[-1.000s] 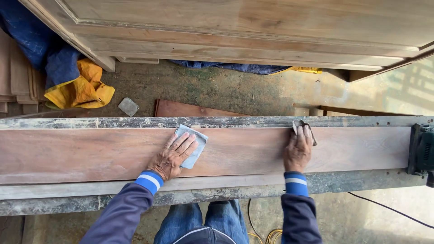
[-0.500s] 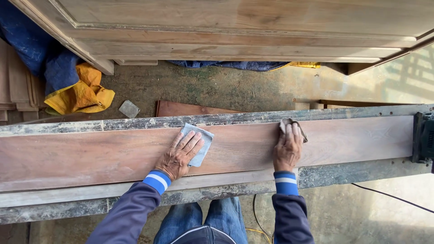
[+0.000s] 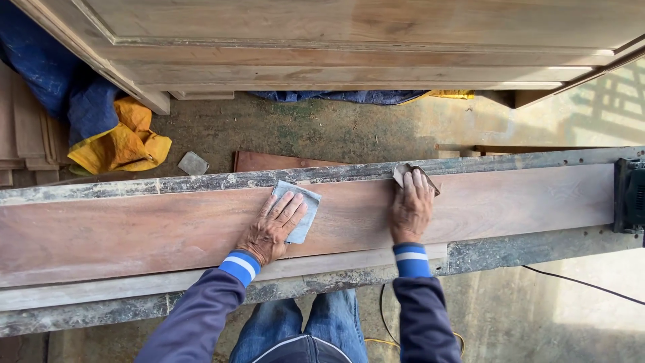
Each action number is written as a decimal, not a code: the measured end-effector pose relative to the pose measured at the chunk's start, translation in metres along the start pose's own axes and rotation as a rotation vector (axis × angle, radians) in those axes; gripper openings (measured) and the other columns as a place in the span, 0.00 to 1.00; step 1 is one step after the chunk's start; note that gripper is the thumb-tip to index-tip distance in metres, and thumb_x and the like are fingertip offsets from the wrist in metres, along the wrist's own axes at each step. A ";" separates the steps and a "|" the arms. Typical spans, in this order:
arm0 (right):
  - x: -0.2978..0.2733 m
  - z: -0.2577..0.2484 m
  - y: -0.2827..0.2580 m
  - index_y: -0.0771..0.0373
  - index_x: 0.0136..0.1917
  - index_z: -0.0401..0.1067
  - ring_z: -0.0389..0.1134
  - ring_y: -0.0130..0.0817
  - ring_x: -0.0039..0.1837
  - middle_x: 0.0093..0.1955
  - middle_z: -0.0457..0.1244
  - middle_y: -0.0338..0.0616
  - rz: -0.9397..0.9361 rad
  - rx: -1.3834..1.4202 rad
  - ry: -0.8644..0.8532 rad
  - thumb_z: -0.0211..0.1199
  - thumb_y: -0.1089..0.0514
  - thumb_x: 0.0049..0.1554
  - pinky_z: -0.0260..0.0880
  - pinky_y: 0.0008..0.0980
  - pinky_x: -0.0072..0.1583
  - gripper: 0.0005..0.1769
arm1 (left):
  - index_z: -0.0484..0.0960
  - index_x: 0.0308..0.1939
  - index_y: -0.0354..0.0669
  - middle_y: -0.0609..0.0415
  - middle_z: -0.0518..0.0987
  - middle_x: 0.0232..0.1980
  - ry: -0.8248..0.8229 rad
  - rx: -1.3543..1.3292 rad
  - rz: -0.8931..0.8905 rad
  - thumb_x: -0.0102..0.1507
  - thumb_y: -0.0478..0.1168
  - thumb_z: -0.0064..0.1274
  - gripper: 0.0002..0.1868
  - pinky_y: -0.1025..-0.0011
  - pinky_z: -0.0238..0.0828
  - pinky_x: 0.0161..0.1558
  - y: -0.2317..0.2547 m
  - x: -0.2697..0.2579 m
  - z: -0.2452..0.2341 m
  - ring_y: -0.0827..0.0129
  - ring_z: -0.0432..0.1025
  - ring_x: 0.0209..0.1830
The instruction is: Sanding a long wooden plank using sandpaper and an electric power sander.
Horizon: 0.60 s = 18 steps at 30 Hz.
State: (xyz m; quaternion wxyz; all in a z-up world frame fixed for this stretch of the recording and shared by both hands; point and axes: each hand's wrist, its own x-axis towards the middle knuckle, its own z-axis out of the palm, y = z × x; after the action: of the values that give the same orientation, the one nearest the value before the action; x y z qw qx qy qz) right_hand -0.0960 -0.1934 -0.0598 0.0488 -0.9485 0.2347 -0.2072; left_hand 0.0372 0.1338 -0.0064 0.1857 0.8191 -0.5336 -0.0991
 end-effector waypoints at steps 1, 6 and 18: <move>-0.003 0.005 -0.011 0.62 0.71 0.68 0.63 0.51 0.74 0.73 0.62 0.54 0.088 -0.004 0.007 0.60 0.57 0.67 0.65 0.46 0.75 0.20 | 0.61 0.76 0.42 0.47 0.58 0.81 -0.005 0.037 0.001 0.54 0.34 0.50 0.43 0.51 0.41 0.79 0.001 -0.001 0.001 0.56 0.51 0.81; -0.030 -0.019 -0.100 0.63 0.73 0.66 0.60 0.50 0.78 0.76 0.59 0.51 -0.100 0.242 -0.022 0.54 0.61 0.66 0.62 0.49 0.77 0.22 | 0.58 0.76 0.42 0.47 0.55 0.81 -0.089 0.053 -0.014 0.52 0.36 0.51 0.46 0.51 0.39 0.78 0.002 0.005 -0.008 0.55 0.49 0.81; -0.048 -0.066 0.105 0.66 0.70 0.70 0.61 0.56 0.76 0.77 0.61 0.57 0.224 -0.075 -0.048 0.58 0.59 0.67 0.60 0.48 0.76 0.20 | 0.56 0.78 0.43 0.48 0.56 0.82 0.043 -0.012 0.094 0.56 0.40 0.53 0.46 0.53 0.29 0.81 0.139 0.191 0.099 0.60 0.46 0.83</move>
State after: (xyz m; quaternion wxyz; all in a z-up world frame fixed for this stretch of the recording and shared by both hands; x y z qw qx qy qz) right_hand -0.2068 -0.2634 -0.0371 0.0419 -0.9221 0.3457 -0.1687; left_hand -0.0370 -0.1101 -0.0330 0.2063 0.7940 -0.5668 -0.0757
